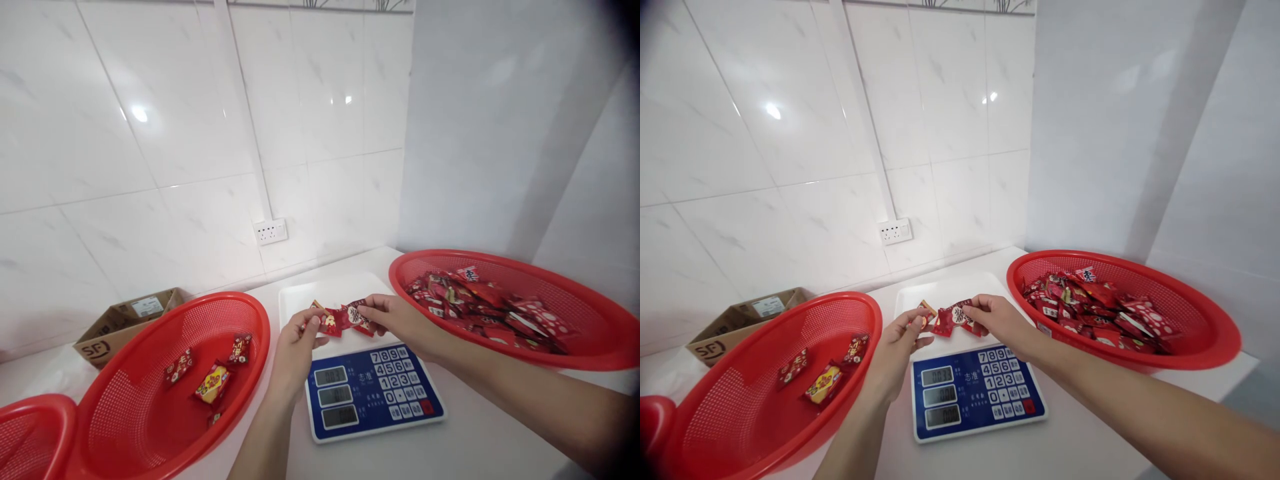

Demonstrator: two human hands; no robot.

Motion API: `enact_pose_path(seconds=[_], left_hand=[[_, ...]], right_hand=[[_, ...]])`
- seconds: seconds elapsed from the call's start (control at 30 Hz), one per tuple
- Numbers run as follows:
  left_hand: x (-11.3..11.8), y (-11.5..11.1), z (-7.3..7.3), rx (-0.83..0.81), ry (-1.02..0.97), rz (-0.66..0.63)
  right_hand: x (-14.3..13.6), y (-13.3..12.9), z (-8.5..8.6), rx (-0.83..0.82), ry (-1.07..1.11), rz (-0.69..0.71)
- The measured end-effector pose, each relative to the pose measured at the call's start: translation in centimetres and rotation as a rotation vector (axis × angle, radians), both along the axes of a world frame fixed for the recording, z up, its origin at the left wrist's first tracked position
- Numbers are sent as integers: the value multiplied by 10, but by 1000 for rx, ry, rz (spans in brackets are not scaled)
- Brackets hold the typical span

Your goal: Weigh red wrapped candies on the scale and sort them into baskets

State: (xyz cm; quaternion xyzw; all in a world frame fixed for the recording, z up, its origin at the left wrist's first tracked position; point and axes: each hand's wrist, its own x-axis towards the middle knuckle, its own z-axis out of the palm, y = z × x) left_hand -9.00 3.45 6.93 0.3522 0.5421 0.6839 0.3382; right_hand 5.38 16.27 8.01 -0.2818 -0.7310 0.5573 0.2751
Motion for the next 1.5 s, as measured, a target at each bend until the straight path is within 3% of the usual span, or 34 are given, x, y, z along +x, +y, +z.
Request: enact_pose_path(seconds=[0.13, 0.33, 0.6, 0.7, 0.8, 0.93, 1.07, 1.13, 1.33, 1.5], left_hand=[[9, 0, -1, -26, 103, -57], [12, -1, 3, -15, 87, -38], [0, 1, 0, 97, -230, 17], [-3, 0, 0, 153, -305, -21], [-1, -1, 1, 145, -308, -63], [5, -1, 3, 87, -234, -53], [10, 0, 2, 24, -101, -57], [10, 1, 0, -10, -29, -65], [-2, 2, -2, 78, 83, 178], [4, -28, 28, 374, 129, 463]], right_hand=[[1, -9, 2, 17, -17, 62], [-1, -11, 4, 82, -38, 126], [-5, 44, 8, 231, -119, -191], [1, 64, -1, 325, -206, -215], [3, 67, -9, 417, -222, -239], [-2, 43, -5, 484, -177, -72], [-10, 13, 5, 314, -100, 206], [-12, 7, 8, 258, -78, 253], [-9, 28, 6, 403, -184, 43], [12, 29, 0, 594, -220, -105]])
